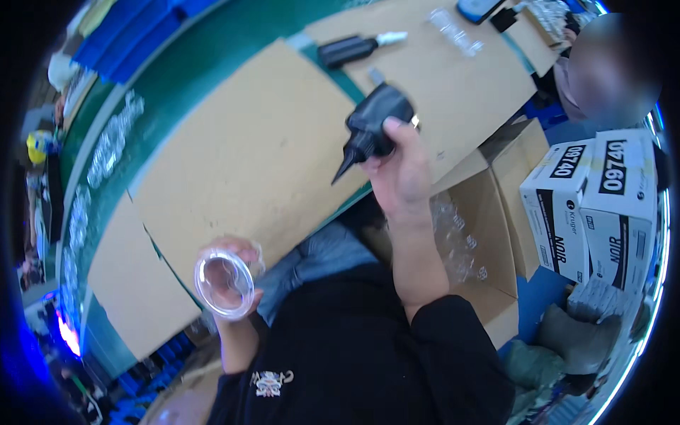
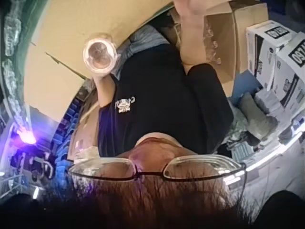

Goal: Applying liquid from a squeeze bottle to the rim of a plastic lid and handling plastic toy components.

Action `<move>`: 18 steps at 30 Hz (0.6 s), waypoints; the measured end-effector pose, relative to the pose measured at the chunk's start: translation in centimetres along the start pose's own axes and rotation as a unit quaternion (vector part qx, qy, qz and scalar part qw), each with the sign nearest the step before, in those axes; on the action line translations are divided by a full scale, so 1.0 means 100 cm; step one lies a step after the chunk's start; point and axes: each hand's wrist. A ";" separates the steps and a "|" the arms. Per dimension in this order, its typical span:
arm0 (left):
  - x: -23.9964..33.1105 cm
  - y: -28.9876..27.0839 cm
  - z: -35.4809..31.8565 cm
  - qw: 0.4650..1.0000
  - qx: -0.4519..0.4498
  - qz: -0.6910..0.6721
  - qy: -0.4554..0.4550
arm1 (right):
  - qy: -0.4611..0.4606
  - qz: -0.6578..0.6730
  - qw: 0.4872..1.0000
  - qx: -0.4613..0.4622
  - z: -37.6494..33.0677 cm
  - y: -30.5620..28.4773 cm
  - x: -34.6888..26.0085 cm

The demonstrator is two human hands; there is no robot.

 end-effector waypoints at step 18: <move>-0.034 -0.006 0.042 0.990 -0.009 0.031 -0.136 | 0.246 0.051 0.968 0.004 0.135 0.017 0.043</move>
Point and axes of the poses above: each hand's wrist, its own z-axis towards the middle knuckle, its own y-axis out of the palm, x = y × z, and after that the axes turned 13 degrees about x, right-handed
